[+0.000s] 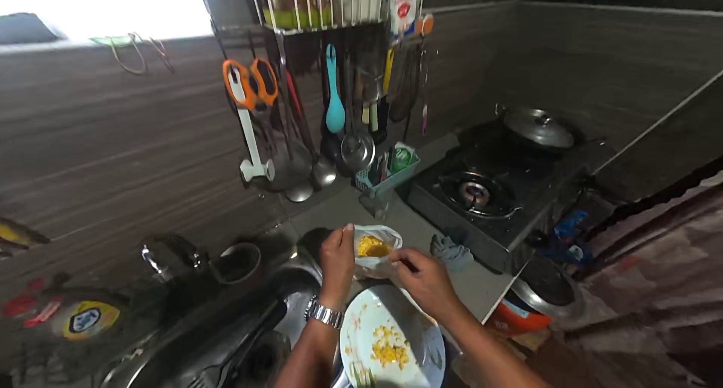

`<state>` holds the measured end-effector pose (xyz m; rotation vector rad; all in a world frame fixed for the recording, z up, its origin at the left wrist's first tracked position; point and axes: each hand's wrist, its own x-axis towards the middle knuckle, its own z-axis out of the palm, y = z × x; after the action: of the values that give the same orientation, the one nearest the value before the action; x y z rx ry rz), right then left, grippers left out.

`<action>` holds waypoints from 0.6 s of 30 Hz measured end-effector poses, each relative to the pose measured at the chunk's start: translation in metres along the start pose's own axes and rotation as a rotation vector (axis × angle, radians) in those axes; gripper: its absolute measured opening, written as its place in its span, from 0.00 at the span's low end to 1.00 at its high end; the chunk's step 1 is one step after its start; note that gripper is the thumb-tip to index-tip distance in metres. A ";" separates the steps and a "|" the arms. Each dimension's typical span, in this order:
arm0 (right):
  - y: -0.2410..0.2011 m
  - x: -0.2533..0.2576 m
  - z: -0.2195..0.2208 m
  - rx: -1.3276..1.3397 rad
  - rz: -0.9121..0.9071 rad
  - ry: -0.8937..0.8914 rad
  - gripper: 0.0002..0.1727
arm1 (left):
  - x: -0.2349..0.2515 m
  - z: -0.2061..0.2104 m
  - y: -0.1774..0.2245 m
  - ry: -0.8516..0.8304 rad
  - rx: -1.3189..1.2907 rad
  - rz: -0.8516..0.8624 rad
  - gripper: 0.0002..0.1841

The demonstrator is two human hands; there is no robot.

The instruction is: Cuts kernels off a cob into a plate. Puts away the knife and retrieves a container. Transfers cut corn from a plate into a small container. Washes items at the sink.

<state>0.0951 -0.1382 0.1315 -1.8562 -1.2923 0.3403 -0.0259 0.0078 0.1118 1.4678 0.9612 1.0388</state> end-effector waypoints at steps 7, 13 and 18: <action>0.069 -0.082 0.025 -0.340 0.459 -0.699 0.33 | -0.004 -0.005 -0.007 -0.025 0.008 -0.031 0.15; 0.069 -0.101 0.049 -0.260 0.286 -0.741 0.23 | -0.006 -0.001 -0.007 -0.041 0.023 -0.057 0.14; 0.078 -0.063 0.072 -0.294 0.043 -0.633 0.28 | -0.008 0.003 -0.008 -0.063 0.009 -0.050 0.15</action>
<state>0.0737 -0.1690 0.0139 -2.1107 -1.7985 0.8494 -0.0258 0.0007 0.1033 1.4685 0.9535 0.9476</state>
